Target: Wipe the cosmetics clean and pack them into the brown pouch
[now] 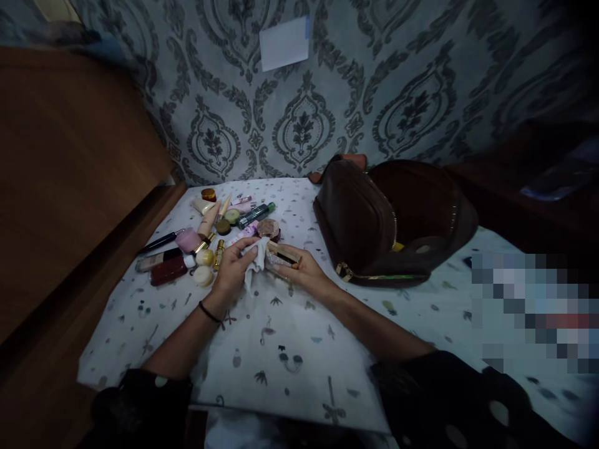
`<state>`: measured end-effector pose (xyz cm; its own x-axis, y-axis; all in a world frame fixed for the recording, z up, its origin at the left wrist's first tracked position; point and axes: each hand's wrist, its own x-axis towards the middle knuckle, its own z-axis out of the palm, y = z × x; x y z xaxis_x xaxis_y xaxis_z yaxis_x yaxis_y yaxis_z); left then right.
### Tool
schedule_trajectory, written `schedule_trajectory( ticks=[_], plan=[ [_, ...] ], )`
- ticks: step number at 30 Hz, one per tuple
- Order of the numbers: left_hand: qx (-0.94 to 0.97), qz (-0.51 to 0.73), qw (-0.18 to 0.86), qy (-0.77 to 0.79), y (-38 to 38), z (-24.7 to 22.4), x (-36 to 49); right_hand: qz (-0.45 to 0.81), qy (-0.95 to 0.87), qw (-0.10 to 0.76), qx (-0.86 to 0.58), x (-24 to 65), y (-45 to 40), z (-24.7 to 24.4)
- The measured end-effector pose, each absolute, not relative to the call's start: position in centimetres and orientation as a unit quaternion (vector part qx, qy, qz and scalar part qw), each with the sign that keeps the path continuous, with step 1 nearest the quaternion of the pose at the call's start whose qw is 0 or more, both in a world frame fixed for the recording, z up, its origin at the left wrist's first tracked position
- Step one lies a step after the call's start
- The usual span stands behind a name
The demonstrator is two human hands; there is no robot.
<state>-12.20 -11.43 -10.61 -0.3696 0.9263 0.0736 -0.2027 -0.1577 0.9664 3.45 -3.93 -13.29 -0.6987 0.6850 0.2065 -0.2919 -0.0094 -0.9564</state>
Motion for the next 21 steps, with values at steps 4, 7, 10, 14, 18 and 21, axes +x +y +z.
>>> schedule_trajectory(
  ticks=[4,7,10,14,18,21],
  plan=[
    [0.372,0.651,0.422,0.510,-11.5,-11.1,-12.4,0.736,-0.550,0.362,-0.157,3.5,-4.2,-12.9],
    [0.387,0.633,0.405,0.535,-11.4,-11.6,-12.6,0.780,-0.478,0.370,-0.159,3.4,-4.4,-12.6],
    [0.389,0.629,0.407,0.536,-11.3,-11.9,-12.7,0.804,-0.432,0.375,-0.161,3.3,-4.5,-12.4],
    [0.392,0.628,0.405,0.536,-11.3,-11.9,-12.6,0.825,-0.386,0.381,-0.160,3.2,-4.4,-12.1],
    [0.398,0.627,0.401,0.536,-11.3,-11.9,-12.6,0.848,-0.332,0.385,-0.149,3.2,-3.9,-12.2],
    [0.399,0.627,0.395,0.540,-11.3,-12.0,-12.5,0.864,-0.308,0.376,-0.133,3.2,-3.3,-12.4]
  ],
)
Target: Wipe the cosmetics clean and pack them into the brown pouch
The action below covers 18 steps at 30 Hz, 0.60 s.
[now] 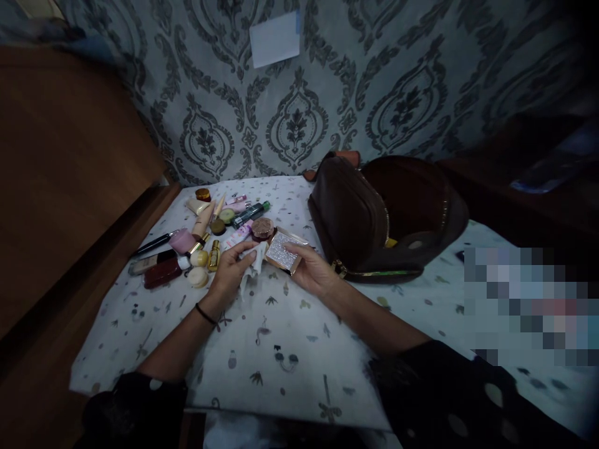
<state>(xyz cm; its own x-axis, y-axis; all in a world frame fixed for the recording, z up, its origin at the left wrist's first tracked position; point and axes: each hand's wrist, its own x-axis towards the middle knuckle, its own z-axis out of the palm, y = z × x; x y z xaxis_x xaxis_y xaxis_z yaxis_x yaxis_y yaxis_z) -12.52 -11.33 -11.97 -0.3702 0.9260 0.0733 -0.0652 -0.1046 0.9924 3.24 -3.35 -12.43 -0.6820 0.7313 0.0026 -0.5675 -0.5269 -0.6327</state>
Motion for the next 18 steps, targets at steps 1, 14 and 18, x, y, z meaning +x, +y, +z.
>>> schedule_trajectory(
  ticks=[1,14,18],
  plan=[
    [0.396,0.629,0.397,0.538,-11.3,-12.0,-12.5,0.868,-0.301,0.373,-0.127,3.3,-3.2,-12.5],
    [0.459,0.605,0.326,0.563,-11.4,-12.1,-11.9,0.908,-0.229,0.326,-0.130,3.9,-2.3,-13.5],
    [0.487,0.596,0.276,0.576,-11.6,-11.5,-11.3,0.899,-0.228,0.351,-0.129,3.6,-2.1,-14.1]
  ],
)
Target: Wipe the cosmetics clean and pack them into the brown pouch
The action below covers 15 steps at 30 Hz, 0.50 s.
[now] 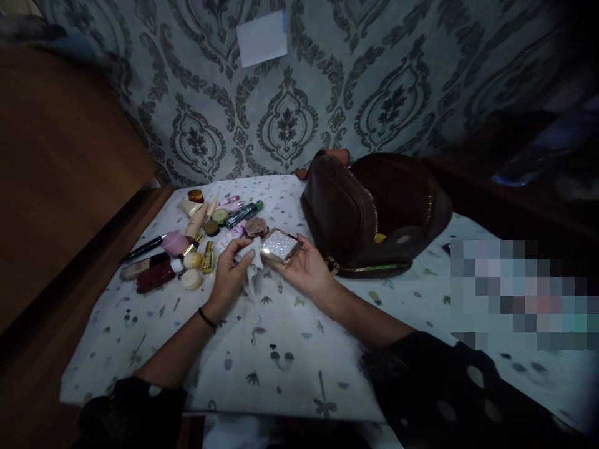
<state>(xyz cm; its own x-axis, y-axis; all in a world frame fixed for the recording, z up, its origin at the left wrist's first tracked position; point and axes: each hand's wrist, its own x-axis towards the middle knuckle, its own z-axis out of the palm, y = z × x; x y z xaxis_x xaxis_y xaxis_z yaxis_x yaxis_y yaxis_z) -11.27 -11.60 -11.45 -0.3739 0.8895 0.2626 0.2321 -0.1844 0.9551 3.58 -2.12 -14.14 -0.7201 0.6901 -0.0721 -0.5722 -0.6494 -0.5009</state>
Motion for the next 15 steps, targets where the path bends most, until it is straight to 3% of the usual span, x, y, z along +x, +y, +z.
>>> schedule_trajectory(
  ticks=[15],
  plan=[
    [0.618,0.515,0.149,0.575,-12.6,-11.7,-9.4,0.897,-0.110,0.392,-0.173,3.2,-2.5,-14.0]
  ],
)
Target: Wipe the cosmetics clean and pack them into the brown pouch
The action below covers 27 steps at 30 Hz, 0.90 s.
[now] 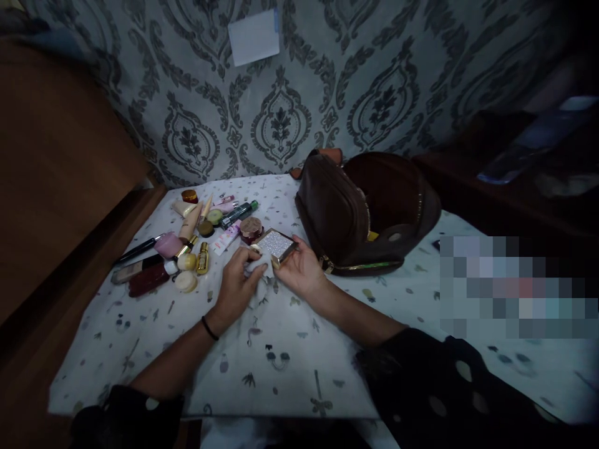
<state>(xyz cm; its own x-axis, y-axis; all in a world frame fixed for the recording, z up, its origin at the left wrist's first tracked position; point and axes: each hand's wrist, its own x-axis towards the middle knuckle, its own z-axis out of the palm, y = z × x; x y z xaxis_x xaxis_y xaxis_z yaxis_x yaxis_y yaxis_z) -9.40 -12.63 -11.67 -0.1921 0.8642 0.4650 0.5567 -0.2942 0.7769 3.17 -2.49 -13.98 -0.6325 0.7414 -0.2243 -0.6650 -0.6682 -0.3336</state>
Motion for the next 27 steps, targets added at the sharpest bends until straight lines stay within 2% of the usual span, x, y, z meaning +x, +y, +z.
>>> schedule_trajectory(
  ticks=[12,22,27],
  plan=[
    [0.717,0.444,0.065,0.534,-13.3,-11.3,-8.9,0.890,-0.202,0.381,-0.148,3.4,-2.5,-13.6],
    [0.782,0.359,-0.105,0.499,-13.9,-11.3,-9.5,0.884,-0.248,0.368,-0.147,3.3,-3.5,-11.8],
    [0.792,0.324,-0.156,0.494,-14.0,-11.2,-9.1,0.865,-0.278,0.380,-0.174,2.6,-4.4,-11.8]
  ],
)
